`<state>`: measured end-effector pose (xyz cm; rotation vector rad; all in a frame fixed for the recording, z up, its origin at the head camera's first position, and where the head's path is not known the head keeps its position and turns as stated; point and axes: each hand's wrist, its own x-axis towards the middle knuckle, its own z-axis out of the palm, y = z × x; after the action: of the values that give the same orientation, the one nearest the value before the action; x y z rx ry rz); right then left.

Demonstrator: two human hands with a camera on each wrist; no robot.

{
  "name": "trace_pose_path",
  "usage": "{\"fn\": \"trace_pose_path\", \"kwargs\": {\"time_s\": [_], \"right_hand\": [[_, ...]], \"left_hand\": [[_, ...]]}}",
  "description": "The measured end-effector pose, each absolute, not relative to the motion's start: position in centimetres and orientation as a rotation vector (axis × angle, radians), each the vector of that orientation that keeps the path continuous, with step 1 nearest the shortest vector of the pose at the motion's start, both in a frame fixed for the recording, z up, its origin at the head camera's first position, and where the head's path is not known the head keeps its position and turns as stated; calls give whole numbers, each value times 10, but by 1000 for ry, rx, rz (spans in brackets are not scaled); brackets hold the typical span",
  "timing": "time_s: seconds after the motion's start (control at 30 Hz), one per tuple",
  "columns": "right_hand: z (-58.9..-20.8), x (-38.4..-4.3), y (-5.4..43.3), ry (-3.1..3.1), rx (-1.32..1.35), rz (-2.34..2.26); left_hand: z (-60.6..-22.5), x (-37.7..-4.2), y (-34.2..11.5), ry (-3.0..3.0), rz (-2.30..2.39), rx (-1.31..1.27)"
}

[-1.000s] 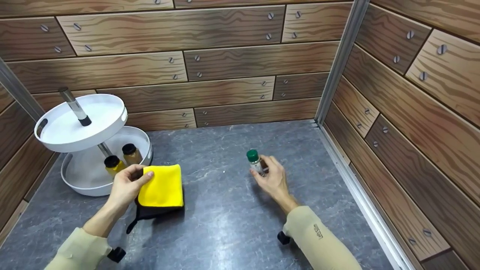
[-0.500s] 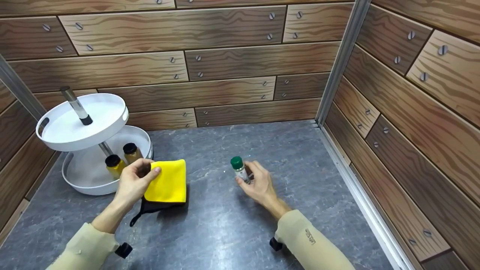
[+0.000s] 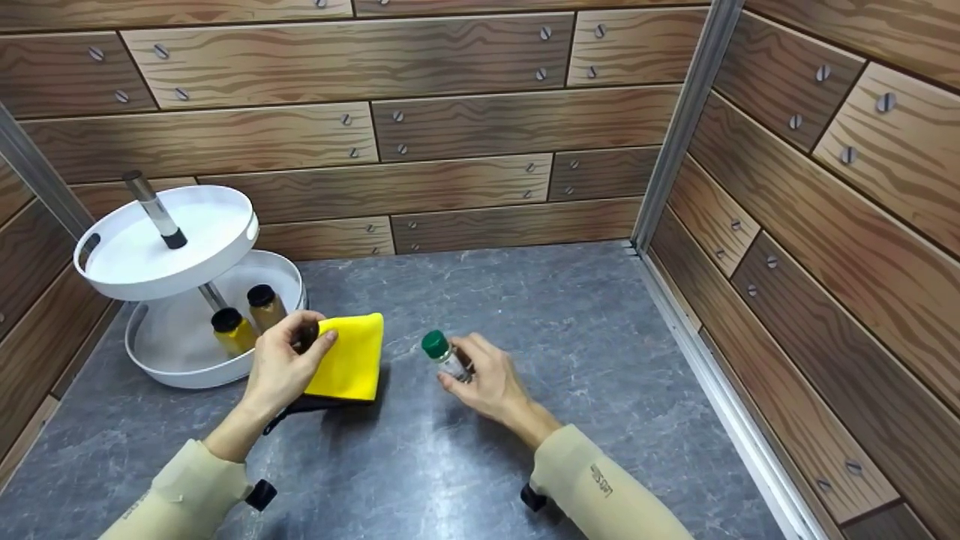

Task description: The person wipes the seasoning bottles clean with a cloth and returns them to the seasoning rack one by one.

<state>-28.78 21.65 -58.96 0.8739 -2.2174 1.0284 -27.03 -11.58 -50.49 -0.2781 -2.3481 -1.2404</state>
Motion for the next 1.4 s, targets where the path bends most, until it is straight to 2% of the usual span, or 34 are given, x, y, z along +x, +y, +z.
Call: {"fn": "trace_pose_path", "kwargs": {"time_s": [0.93, 1.4], "right_hand": [[-587, -273, 170, -2239, 983, 1129], [-586, -277, 172, -2183, 970, 1088]], "left_hand": [[-522, -264, -76, -2076, -557, -713], [-531, -257, -68, -2103, -623, -895]]}}
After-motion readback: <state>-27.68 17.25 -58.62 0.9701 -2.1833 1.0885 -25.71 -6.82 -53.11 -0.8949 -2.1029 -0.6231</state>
